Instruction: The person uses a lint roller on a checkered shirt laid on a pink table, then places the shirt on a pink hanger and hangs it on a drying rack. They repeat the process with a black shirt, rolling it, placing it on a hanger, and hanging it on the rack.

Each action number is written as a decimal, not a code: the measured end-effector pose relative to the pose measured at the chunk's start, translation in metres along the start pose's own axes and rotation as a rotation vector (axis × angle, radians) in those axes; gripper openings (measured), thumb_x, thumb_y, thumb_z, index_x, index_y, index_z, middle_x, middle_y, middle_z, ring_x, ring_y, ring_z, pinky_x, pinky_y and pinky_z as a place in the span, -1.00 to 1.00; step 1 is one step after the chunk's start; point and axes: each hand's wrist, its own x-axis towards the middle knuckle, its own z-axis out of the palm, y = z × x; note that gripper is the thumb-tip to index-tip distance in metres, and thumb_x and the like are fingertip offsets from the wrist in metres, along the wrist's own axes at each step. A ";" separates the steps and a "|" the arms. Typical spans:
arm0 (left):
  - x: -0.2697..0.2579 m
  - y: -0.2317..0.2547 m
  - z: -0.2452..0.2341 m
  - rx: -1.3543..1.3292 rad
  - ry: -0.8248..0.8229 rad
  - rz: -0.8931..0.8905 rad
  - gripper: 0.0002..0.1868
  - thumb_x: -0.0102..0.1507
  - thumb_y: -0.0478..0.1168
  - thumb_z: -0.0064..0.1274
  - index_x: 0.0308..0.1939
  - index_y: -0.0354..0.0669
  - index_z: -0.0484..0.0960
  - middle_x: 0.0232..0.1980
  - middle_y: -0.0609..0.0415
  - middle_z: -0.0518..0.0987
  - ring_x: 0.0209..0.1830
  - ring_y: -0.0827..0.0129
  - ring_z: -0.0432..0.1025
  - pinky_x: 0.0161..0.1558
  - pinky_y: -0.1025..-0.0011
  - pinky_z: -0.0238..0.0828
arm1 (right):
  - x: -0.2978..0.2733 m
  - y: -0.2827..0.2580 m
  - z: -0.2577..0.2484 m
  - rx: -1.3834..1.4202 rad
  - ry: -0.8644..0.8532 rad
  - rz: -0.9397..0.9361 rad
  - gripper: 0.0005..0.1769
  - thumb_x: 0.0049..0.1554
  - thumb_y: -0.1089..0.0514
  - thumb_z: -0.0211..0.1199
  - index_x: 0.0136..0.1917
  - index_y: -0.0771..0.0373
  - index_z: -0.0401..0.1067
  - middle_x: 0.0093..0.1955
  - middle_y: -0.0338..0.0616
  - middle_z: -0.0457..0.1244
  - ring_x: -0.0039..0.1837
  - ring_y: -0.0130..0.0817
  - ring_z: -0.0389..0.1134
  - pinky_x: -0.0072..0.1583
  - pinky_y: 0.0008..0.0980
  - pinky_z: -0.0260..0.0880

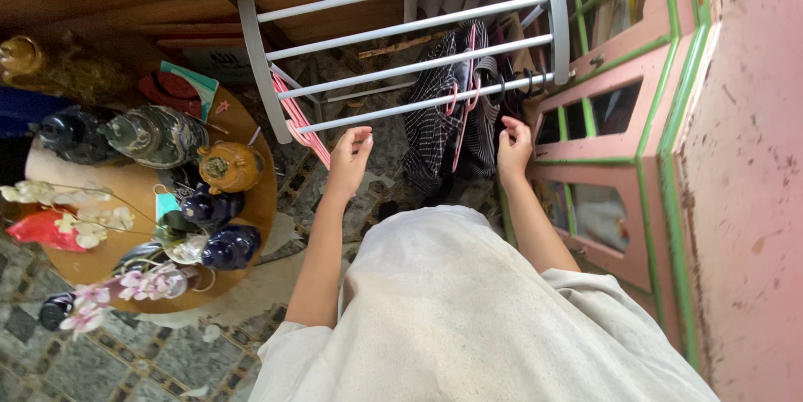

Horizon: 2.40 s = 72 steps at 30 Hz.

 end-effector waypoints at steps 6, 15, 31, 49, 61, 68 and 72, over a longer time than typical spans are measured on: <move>-0.021 -0.005 -0.011 0.039 -0.053 0.089 -0.62 0.41 -0.09 -0.02 0.27 -0.12 0.50 0.28 0.03 0.51 0.28 0.24 0.43 0.13 0.27 0.40 | -0.038 -0.075 -0.020 0.057 0.102 -0.107 -0.72 0.21 0.40 0.16 0.17 0.26 0.49 0.21 -0.16 0.24 0.21 -0.36 0.30 0.18 -0.40 0.37; -0.037 -0.012 -0.011 0.088 -0.088 0.227 -0.55 0.40 -0.09 0.03 0.35 -0.10 0.46 0.35 -0.02 0.44 0.37 0.15 0.34 0.25 0.19 0.33 | -0.082 -0.129 -0.082 0.074 0.348 -0.293 -0.72 0.25 0.44 0.10 0.17 0.25 0.46 0.27 -0.14 0.25 0.33 -0.32 0.33 0.36 -0.39 0.38; -0.047 0.068 0.191 0.024 -0.323 0.436 -0.64 0.35 -0.20 0.07 0.23 -0.15 0.54 0.24 -0.05 0.52 0.24 0.12 0.45 0.24 0.22 0.37 | -0.121 -0.098 -0.324 -0.076 0.665 -0.246 -0.78 0.29 0.47 0.08 0.13 0.33 0.46 0.25 -0.10 0.26 0.29 -0.32 0.31 0.24 -0.39 0.35; -0.122 0.183 0.411 -0.082 -0.296 0.678 -0.77 0.35 -0.37 0.02 0.09 -0.23 0.51 0.16 -0.04 0.47 0.10 0.20 0.44 0.08 0.29 0.39 | -0.158 -0.006 -0.499 -0.122 0.534 -0.057 -0.86 0.29 0.39 0.16 0.05 0.30 0.51 0.11 -0.23 0.33 0.12 -0.47 0.32 0.17 -0.48 0.36; -0.043 0.233 0.458 0.179 -0.184 0.901 -0.82 0.37 -0.36 0.06 0.06 -0.20 0.57 0.16 -0.08 0.48 0.08 0.08 0.37 0.19 0.15 0.25 | -0.126 -0.009 -0.515 -0.096 0.573 0.133 -0.86 0.30 0.35 0.16 0.04 0.26 0.54 0.03 -0.30 0.36 -0.13 -0.58 0.29 -0.19 -0.54 0.20; 0.023 0.273 0.501 0.261 -0.216 0.913 -0.77 0.36 -0.27 0.10 0.10 -0.11 0.57 0.19 0.02 0.49 0.17 0.19 0.39 0.17 0.16 0.19 | -0.062 -0.021 -0.513 0.026 0.608 -0.037 -0.84 0.34 0.40 0.10 0.06 0.30 0.50 0.02 -0.26 0.35 0.03 -0.55 0.36 0.05 -0.56 0.39; 0.059 0.291 0.517 0.345 -0.184 0.887 -0.75 0.32 -0.25 0.13 0.08 -0.06 0.60 0.18 0.05 0.50 0.18 0.20 0.39 0.20 0.09 0.09 | -0.023 -0.029 -0.506 -0.022 0.595 -0.045 -0.85 0.35 0.38 0.11 0.06 0.29 0.50 0.01 -0.25 0.37 0.03 -0.52 0.39 0.05 -0.53 0.40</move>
